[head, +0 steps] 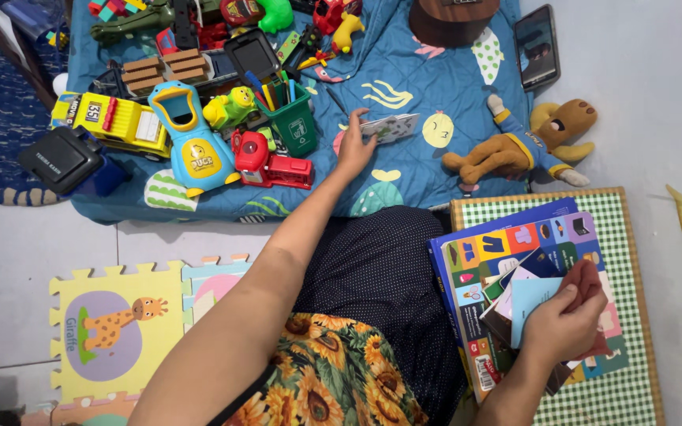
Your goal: The person sits on the floor and organizes children's books, cards, and a small green box. They pick up a book, flip through its pages, place it down, then handle cards and a green box, stacking items on a small table.
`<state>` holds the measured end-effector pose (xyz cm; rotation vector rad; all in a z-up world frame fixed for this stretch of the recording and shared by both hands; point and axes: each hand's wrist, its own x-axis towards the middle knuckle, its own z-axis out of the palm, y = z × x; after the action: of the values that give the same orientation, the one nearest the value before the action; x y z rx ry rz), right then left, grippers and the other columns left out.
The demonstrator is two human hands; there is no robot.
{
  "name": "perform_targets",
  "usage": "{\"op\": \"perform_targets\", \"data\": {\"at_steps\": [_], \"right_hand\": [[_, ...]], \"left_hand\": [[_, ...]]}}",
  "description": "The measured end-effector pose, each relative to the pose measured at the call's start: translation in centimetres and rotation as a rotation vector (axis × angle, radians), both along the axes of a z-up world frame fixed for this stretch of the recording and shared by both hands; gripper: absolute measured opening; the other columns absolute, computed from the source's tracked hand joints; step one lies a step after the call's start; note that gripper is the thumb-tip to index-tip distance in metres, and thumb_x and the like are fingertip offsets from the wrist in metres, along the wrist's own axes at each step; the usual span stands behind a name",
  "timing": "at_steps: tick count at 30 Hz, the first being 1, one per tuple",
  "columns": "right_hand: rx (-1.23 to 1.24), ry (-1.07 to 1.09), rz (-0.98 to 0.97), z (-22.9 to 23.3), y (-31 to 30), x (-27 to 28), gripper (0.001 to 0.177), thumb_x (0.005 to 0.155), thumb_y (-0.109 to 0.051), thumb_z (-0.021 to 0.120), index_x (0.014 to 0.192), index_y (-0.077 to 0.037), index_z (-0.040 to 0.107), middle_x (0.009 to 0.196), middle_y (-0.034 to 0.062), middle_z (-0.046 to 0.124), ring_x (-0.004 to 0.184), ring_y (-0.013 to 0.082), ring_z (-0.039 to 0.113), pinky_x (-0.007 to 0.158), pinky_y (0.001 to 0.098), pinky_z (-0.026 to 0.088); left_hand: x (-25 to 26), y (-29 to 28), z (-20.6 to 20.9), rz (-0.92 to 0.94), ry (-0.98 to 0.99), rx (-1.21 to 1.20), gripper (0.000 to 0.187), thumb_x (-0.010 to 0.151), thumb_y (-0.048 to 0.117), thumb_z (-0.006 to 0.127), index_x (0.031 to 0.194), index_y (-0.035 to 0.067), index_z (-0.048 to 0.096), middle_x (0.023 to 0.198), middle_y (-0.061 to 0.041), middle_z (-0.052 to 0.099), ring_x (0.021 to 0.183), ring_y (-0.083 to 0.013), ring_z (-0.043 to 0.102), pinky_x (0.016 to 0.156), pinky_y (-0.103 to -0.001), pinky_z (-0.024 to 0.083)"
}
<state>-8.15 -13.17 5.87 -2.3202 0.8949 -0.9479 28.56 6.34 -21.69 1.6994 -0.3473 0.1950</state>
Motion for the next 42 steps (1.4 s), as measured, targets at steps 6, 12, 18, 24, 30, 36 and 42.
{"op": "perform_targets", "data": {"at_steps": [6, 12, 18, 24, 30, 36, 42], "right_hand": [[0.020, -0.010, 0.017, -0.3, -0.4, -0.2, 0.031, 0.109, 0.000, 0.047, 0.138, 0.008, 0.054, 0.144, 0.0164, 0.066, 0.133, 0.0277, 0.066, 0.109, 0.0363, 0.053], [-0.090, 0.141, -0.125, -0.1, -0.4, -0.6, 0.031, 0.108, -0.008, 0.056, 0.138, 0.001, 0.058, 0.138, 0.0157, 0.069, 0.125, 0.0343, 0.066, 0.101, 0.0429, 0.050], [-0.064, 0.131, -0.101, -0.1, -1.1, -1.5, 0.032, 0.107, -0.008, 0.058, 0.138, 0.001, 0.059, 0.134, 0.0175, 0.070, 0.122, 0.0348, 0.067, 0.099, 0.0434, 0.051], [-0.032, 0.098, 0.020, 1.9, -1.3, -3.6, 0.033, 0.103, -0.004, 0.058, 0.135, 0.001, 0.065, 0.128, 0.0194, 0.070, 0.119, 0.0349, 0.068, 0.102, 0.0409, 0.051], [-0.137, 0.393, -0.009, 5.1, 0.1, -6.1, 0.042, 0.097, -0.011, 0.065, 0.138, -0.001, 0.063, 0.131, 0.0211, 0.069, 0.124, 0.0367, 0.066, 0.103, 0.0484, 0.047], [0.115, -0.022, 0.193, 5.8, 2.7, -4.5, 0.050, 0.107, -0.015, 0.061, 0.153, -0.002, 0.046, 0.149, 0.0218, 0.054, 0.135, 0.0273, 0.057, 0.117, 0.0384, 0.044], [0.538, -0.522, 0.355, 3.4, 5.1, -1.9, 0.050, 0.112, -0.006, 0.056, 0.157, 0.001, 0.036, 0.145, 0.0176, 0.059, 0.133, 0.0194, 0.057, 0.115, 0.0318, 0.044]], "left_hand": [[0.9, -0.1, -0.5, 0.150, 0.095, 0.104, 0.038, 0.078, 0.004, 0.085, 0.108, 0.009, 0.062, 0.097, -0.014, 0.076, 0.092, -0.0309, 0.075, 0.078, -0.037, 0.055], [0.6, 0.1, 0.3, -0.062, 0.512, -0.341, 0.035, 0.079, 0.004, 0.085, 0.107, 0.002, 0.064, 0.100, -0.012, 0.075, 0.088, -0.0240, 0.073, 0.077, -0.034, 0.060], [-4.2, 0.7, 4.0, -0.489, 0.956, -0.913, 0.045, 0.086, 0.000, 0.075, 0.126, 0.004, 0.055, 0.118, -0.013, 0.068, 0.103, -0.0260, 0.072, 0.089, -0.040, 0.061], [-8.6, 1.8, 9.5, -0.743, 0.998, -1.138, 0.047, 0.093, 0.000, 0.069, 0.137, -0.002, 0.051, 0.130, -0.016, 0.066, 0.117, -0.0285, 0.067, 0.103, -0.042, 0.057], [-10.8, 2.3, 12.8, -0.752, 0.993, -1.098, 0.051, 0.095, -0.002, 0.068, 0.140, -0.004, 0.045, 0.134, -0.018, 0.062, 0.120, -0.0287, 0.066, 0.106, -0.042, 0.055], [-15.4, -1.1, 18.2, -0.844, 0.949, -0.922, 0.057, 0.091, -0.003, 0.072, 0.141, -0.004, 0.043, 0.134, -0.019, 0.062, 0.120, -0.0286, 0.066, 0.104, -0.043, 0.056], [-23.6, -5.2, 24.1, -0.928, 0.515, -0.335, 0.069, 0.083, 0.009, 0.082, 0.141, 0.000, 0.046, 0.129, -0.016, 0.067, 0.115, -0.0247, 0.068, 0.097, -0.035, 0.058]]}}
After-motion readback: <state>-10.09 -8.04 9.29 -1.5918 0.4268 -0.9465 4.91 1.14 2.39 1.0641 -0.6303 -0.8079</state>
